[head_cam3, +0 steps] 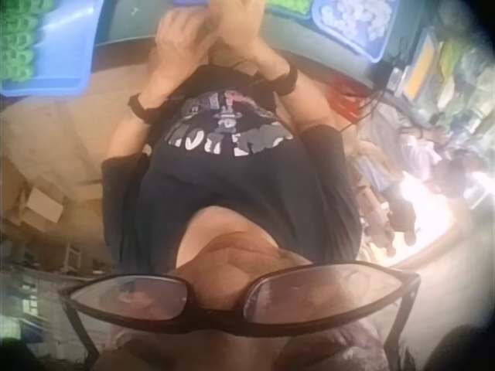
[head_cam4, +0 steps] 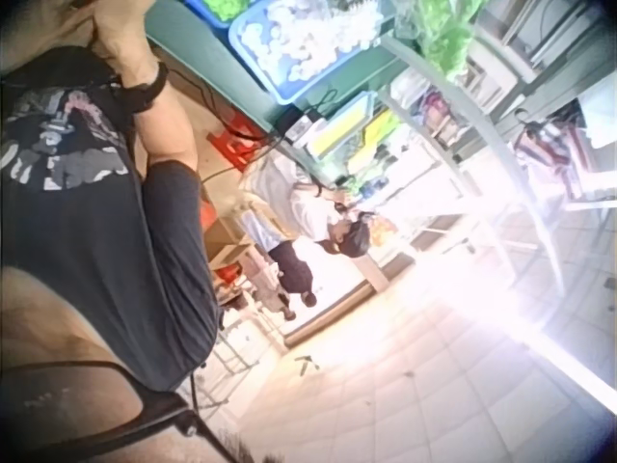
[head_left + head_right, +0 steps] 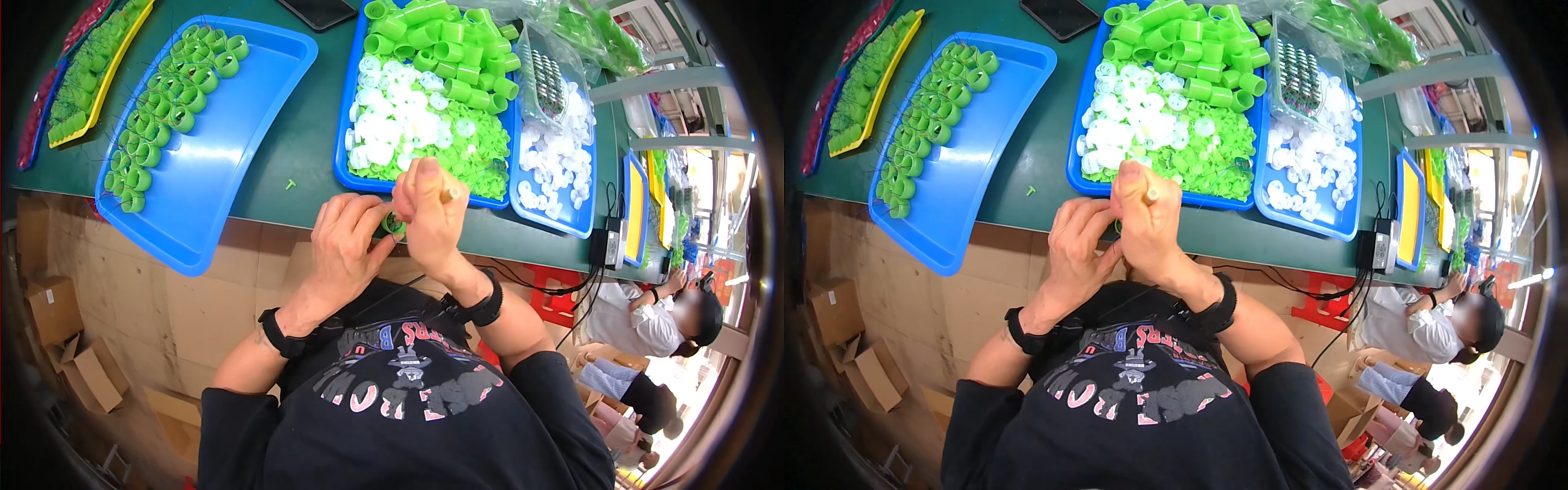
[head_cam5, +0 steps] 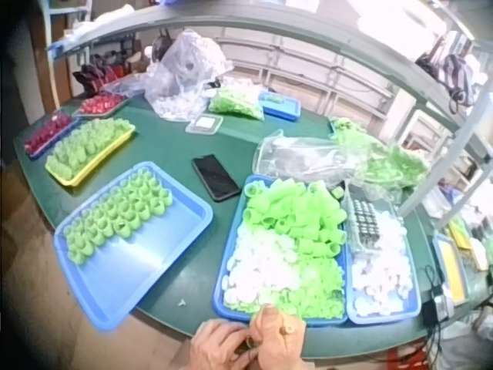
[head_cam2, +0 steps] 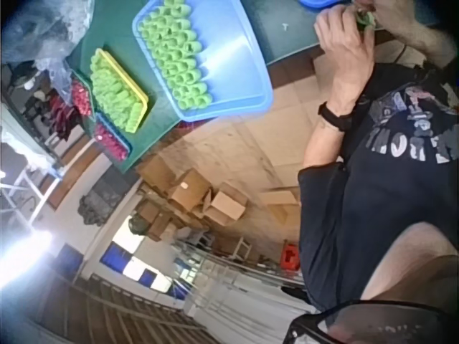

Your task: Assembling small green and white plastic components at a workbench.

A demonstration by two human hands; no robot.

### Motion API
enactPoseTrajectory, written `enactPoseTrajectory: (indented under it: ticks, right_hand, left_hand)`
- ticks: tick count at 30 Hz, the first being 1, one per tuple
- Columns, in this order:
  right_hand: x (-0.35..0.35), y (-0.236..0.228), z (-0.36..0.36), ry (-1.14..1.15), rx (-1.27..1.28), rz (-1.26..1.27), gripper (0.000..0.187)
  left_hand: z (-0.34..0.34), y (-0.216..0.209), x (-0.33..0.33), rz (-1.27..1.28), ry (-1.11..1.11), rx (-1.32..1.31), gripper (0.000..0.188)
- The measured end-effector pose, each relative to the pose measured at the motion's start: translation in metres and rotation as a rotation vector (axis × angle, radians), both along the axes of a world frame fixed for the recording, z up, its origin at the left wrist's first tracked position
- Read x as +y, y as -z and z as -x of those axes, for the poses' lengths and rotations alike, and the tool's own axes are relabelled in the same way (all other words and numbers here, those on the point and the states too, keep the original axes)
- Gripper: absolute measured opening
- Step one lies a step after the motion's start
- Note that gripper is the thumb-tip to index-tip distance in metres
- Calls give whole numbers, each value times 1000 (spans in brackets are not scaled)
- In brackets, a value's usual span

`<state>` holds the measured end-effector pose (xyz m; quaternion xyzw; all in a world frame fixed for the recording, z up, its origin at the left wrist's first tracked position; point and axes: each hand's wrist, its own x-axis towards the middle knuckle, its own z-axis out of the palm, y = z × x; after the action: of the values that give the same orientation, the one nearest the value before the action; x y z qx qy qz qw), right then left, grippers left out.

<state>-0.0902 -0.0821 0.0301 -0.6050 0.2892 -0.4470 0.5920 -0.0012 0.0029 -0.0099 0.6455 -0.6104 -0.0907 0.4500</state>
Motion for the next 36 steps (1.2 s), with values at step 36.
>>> enactPoseTrajectory:
  ticks: [36]
  right_hand:
    - [6, 3, 6, 37, -53, 31, 48]
  left_hand:
    - [1, 3, -2, 9, -6, -34, 39]
